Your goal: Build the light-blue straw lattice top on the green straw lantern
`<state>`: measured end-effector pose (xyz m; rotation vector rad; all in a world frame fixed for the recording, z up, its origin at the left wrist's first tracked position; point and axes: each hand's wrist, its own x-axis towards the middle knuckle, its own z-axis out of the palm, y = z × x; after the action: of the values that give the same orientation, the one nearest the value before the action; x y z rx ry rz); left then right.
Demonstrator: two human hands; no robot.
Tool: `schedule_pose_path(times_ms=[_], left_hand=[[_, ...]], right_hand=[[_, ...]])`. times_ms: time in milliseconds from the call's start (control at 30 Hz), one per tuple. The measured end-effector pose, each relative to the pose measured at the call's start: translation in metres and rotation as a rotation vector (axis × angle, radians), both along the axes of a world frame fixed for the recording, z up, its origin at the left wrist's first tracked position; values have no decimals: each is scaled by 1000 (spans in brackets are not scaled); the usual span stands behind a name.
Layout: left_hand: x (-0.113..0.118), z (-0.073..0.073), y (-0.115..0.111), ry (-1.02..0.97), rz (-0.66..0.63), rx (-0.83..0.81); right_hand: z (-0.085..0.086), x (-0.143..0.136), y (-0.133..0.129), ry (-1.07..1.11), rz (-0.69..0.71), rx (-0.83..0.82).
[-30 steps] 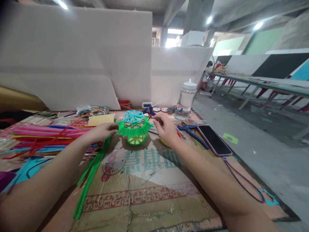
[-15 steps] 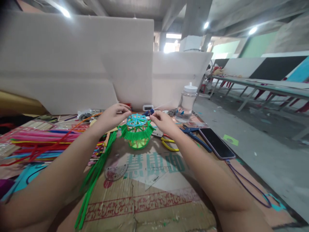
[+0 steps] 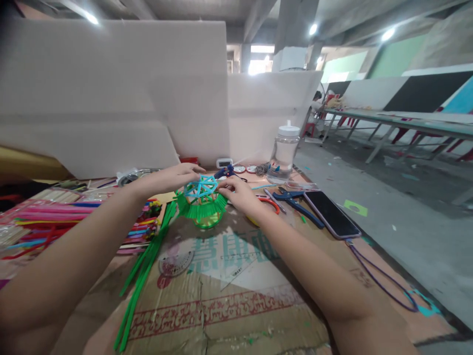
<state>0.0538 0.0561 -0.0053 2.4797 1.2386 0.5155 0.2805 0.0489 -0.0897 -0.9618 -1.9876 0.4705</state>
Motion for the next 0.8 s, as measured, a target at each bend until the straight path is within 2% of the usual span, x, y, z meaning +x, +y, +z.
schedule_pose_path(times_ms=[200, 367, 567, 800], left_hand=[[-9, 1, -32, -20, 14, 13], [-11, -6, -55, -146, 129, -2], [-9, -15, -63, -172, 155, 32], [-8, -17, -69, -199, 159, 58]], right_hand=[[0, -3, -10, 78, 14, 76], [5, -2, -17, 79, 39, 191], [3, -3, -16, 57, 59, 278], [1, -2, -13, 41, 79, 321]])
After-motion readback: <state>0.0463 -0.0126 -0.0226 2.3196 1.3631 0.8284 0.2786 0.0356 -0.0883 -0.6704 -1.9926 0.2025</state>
